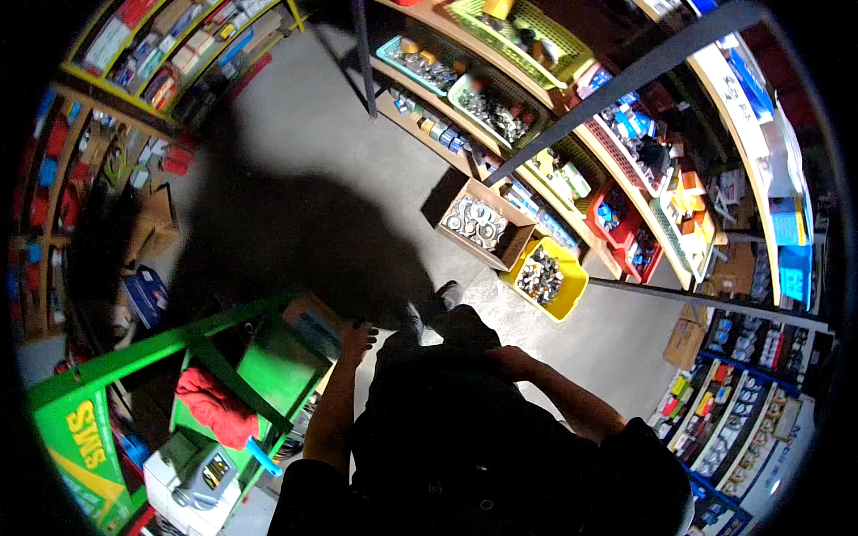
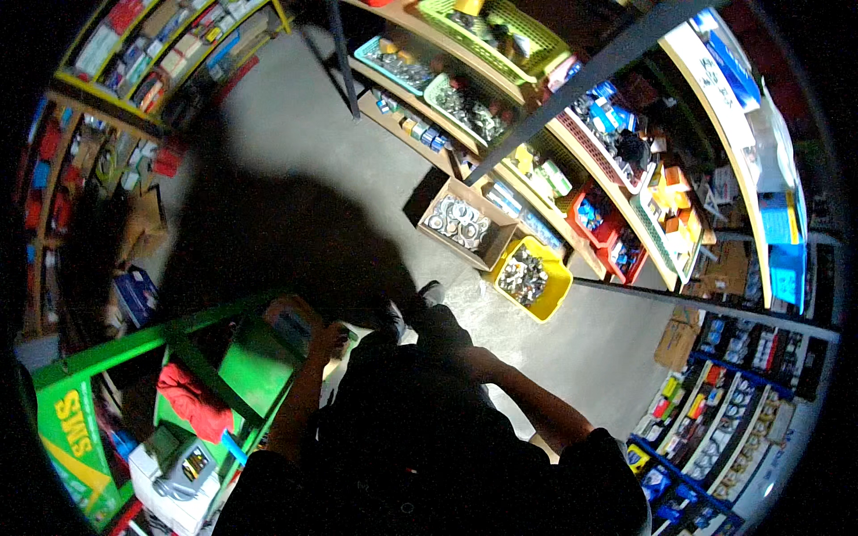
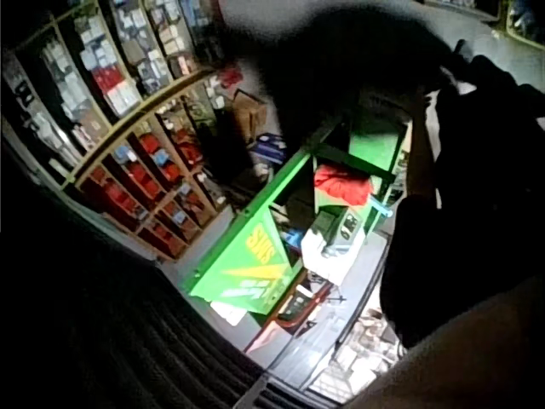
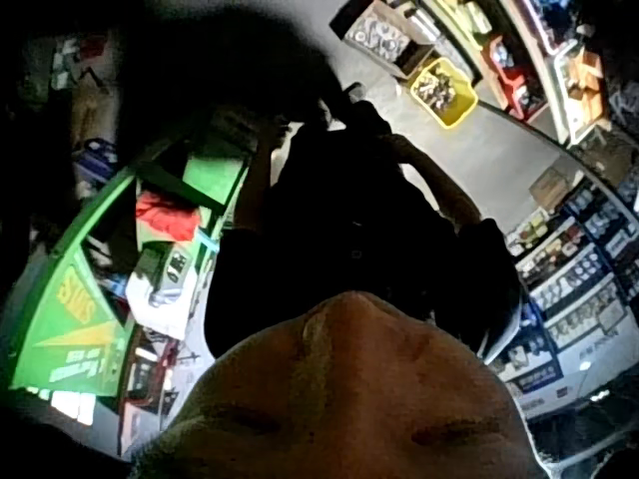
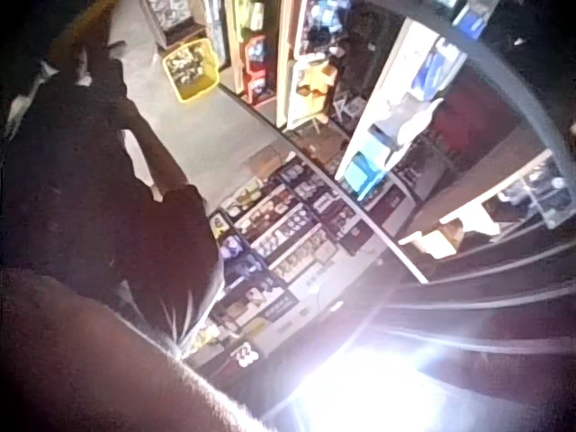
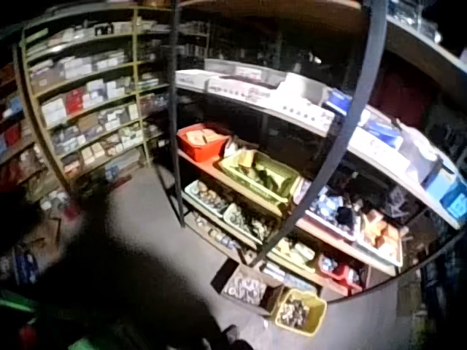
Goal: The person walks through a parts store, selects small automotive components from a yellow bin, and returns to a garage. They connect a small electrical component to a vehicle's wiring harness near the front bumper, then put on gloves and continue working on the vehicle's front end.
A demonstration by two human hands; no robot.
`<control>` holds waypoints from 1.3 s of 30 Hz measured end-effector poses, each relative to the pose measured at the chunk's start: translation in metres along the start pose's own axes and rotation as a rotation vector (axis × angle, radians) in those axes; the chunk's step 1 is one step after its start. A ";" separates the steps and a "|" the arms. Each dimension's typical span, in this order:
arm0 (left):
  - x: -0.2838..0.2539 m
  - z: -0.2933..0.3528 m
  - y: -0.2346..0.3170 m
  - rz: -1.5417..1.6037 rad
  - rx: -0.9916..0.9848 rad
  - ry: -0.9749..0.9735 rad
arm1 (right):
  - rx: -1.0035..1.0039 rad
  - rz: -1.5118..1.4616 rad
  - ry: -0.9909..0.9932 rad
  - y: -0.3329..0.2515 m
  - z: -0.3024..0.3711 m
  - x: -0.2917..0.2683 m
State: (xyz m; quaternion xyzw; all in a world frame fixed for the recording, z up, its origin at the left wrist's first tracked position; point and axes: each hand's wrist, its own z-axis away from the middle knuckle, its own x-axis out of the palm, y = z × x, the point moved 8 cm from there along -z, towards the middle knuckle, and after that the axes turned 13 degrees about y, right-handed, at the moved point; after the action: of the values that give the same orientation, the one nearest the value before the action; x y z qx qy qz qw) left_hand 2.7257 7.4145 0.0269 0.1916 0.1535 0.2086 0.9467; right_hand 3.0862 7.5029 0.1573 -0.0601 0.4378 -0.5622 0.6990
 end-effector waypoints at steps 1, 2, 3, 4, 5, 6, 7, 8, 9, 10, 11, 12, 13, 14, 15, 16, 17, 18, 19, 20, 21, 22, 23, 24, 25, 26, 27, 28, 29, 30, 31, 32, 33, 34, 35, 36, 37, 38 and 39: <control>0.006 0.004 0.011 -0.045 -0.032 -0.006 | 0.023 -0.029 0.002 0.002 0.001 0.000; 0.006 0.004 0.030 -0.068 0.044 -0.017 | 0.059 -0.079 0.009 0.003 -0.002 -0.001; 0.007 0.003 0.049 -0.089 0.121 -0.026 | 0.062 -0.152 0.052 0.002 -0.006 -0.009; 0.006 0.000 0.066 -0.114 0.198 -0.037 | 0.066 -0.231 0.093 0.000 -0.008 -0.014; 0.001 -0.009 0.084 -0.184 0.254 -0.016 | 0.033 -0.329 0.178 -0.002 -0.008 -0.031; 0.007 -0.009 0.106 -0.256 0.301 -0.010 | 0.020 -0.430 0.262 0.005 -0.005 -0.041; 0.014 -0.011 0.125 -0.265 0.278 0.011 | -0.023 -0.462 0.184 0.013 -0.011 -0.044; 0.029 -0.002 0.157 -0.286 0.258 0.017 | -0.054 -0.498 0.118 0.026 -0.015 -0.048; 0.049 -0.001 0.192 -0.395 0.336 0.043 | 0.054 -0.773 0.052 0.050 -0.017 -0.044; 0.064 0.005 0.227 -0.502 0.416 0.079 | 0.024 -1.111 0.041 0.069 -0.025 -0.048; 0.068 0.000 0.241 -0.573 0.468 0.078 | 0.004 -1.116 0.043 0.074 -0.029 -0.065; 0.072 -0.002 0.258 -0.652 0.523 0.086 | 0.063 -0.842 0.139 0.079 -0.035 -0.091; 0.070 -0.029 0.268 -0.684 0.563 0.051 | 0.131 -0.682 0.227 0.085 -0.041 -0.118; 0.089 -0.037 0.283 -0.750 0.592 -0.015 | 0.227 -0.696 0.316 0.096 -0.046 -0.136; 0.116 -0.032 0.302 -0.814 0.621 -0.092 | 0.333 -0.813 0.411 0.105 -0.051 -0.149; 0.139 -0.023 0.317 -0.914 0.639 -0.176 | 0.426 -0.991 0.491 0.116 -0.061 -0.148; 0.157 -0.024 0.333 -0.998 0.712 -0.241 | 0.488 -1.161 0.578 0.120 -0.076 -0.151; 0.182 -0.027 0.345 -1.069 0.792 -0.324 | 0.547 -1.200 0.622 0.135 -0.095 -0.143; 0.195 -0.039 0.350 -1.131 0.913 -0.397 | 0.596 -1.245 0.663 0.149 -0.118 -0.133; 0.208 -0.052 0.353 -1.215 0.982 -0.459 | 0.628 -1.258 0.700 0.160 -0.140 -0.124; 0.225 -0.067 0.359 -1.286 1.028 -0.518 | 0.657 -1.264 0.746 0.173 -0.162 -0.119; 0.235 -0.083 0.361 -1.351 1.046 -0.565 | 0.685 -1.277 0.782 0.178 -0.182 -0.111; 0.247 -0.101 0.368 -1.411 1.071 -0.586 | 0.669 -1.272 0.834 0.194 -0.214 -0.109; 0.263 -0.128 0.366 -1.459 1.080 -0.617 | 0.694 -1.249 0.867 0.215 -0.245 -0.095; 0.277 -0.153 0.365 -1.507 1.091 -0.652 | 0.718 -1.160 0.903 0.240 -0.277 -0.088; 0.294 -0.180 0.362 -1.558 1.102 -0.692 | 0.741 -1.049 0.934 0.270 -0.313 -0.074; 0.316 -0.198 0.359 -1.630 1.143 -0.732 | 0.770 -0.958 0.965 0.303 -0.347 -0.059; 0.340 -0.219 0.351 -1.673 1.189 -0.788 | 0.776 -0.710 1.014 0.336 -0.374 -0.056; 0.354 -0.245 0.349 -1.722 1.226 -0.808 | 0.813 -0.724 1.055 0.348 -0.393 -0.076; 0.367 -0.278 0.346 -1.727 1.277 -0.814 | 0.848 -0.746 1.100 0.355 -0.409 -0.101; 0.394 -0.301 0.330 -1.738 1.334 -0.873 | 0.866 -0.681 1.091 0.394 -0.428 -0.091; 0.410 -0.325 0.327 -1.758 1.381 -0.906 | 0.920 -0.624 1.126 0.417 -0.438 -0.100; 0.429 -0.349 0.322 -1.722 1.420 -0.910 | 0.965 -0.555 1.166 0.441 -0.442 -0.109; 0.447 -0.372 0.319 -1.687 1.461 -0.910 | 0.981 -0.469 1.258 0.462 -0.441 -0.123; 0.468 -0.385 0.308 -1.616 1.507 -0.926 | 1.007 -0.371 1.350 0.483 -0.434 -0.130; 0.488 -0.396 0.302 -1.542 1.548 -0.937 | 1.019 -0.266 1.453 0.500 -0.424 -0.139; 0.506 -0.408 0.298 -1.469 1.588 -0.942 | 1.017 -0.158 1.544 0.511 -0.416 -0.149; 0.520 -0.417 0.291 -1.401 1.600 -0.959 | 1.026 -0.062 1.554 0.523 -0.411 -0.154; 0.528 -0.426 0.289 -1.338 1.608 -0.968 | 1.025 0.005 1.541 0.529 -0.412 -0.160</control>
State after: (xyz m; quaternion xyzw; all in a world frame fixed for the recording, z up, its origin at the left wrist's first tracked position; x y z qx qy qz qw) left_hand 2.9278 8.0243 -0.3357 0.6798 -0.0664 -0.5888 0.4322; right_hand 3.1963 7.9959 -0.3119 0.6482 0.4795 -0.5703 0.1572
